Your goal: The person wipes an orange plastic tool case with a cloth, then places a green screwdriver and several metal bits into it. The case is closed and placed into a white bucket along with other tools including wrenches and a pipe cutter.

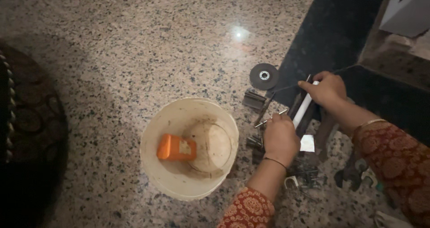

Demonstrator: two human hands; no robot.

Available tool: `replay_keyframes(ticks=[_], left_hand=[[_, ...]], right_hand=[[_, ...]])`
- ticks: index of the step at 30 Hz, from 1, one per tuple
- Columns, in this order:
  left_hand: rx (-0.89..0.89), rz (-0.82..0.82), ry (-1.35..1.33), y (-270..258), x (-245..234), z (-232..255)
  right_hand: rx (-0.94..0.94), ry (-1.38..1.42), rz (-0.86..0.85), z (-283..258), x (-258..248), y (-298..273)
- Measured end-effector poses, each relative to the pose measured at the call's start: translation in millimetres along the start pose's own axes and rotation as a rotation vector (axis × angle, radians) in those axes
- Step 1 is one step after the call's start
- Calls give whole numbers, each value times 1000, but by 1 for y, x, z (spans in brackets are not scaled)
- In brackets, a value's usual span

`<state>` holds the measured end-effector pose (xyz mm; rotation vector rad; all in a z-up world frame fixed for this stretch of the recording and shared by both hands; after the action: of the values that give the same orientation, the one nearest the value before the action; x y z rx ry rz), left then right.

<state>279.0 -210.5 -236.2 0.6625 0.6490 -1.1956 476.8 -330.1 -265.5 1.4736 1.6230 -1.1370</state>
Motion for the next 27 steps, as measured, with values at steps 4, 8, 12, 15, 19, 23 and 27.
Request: replay_keyframes(ticks=[4,8,12,15,19,23,27], left_hand=[[13,-1,38,-1,-3,6],[-12,-21,21,-3,-4,5],[-42,-12,-47,-6,-5,3],[-23,33,-6,-6,-10,5],[-51,15,-3,-7,-2,3],[-61,0,-17,-7,-1,-1],[-68,-9,-52,-8,1,-4]], right_hand=[[123,37,-45,8,5,12],[139,29,-81,3,5,17],[93,95,-73,-6,-4,15],[30,97,-57,-18,-9,12],[107,183,-146,-8,-5,6],[193,238,-165,-3,1,4],[208,312,-242,-1,18,8]])
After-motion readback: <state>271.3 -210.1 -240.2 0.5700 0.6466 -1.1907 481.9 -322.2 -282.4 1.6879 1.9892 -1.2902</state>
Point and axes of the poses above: each hand's wrist, its own y-axis towards the middle knuckle, its own x-axis out of the palm, z = x × y, the point moved 10 cm from there along y, towards the middle knuckle, and after that the axes turned 10 degrees about x, right-handed, at the moved point
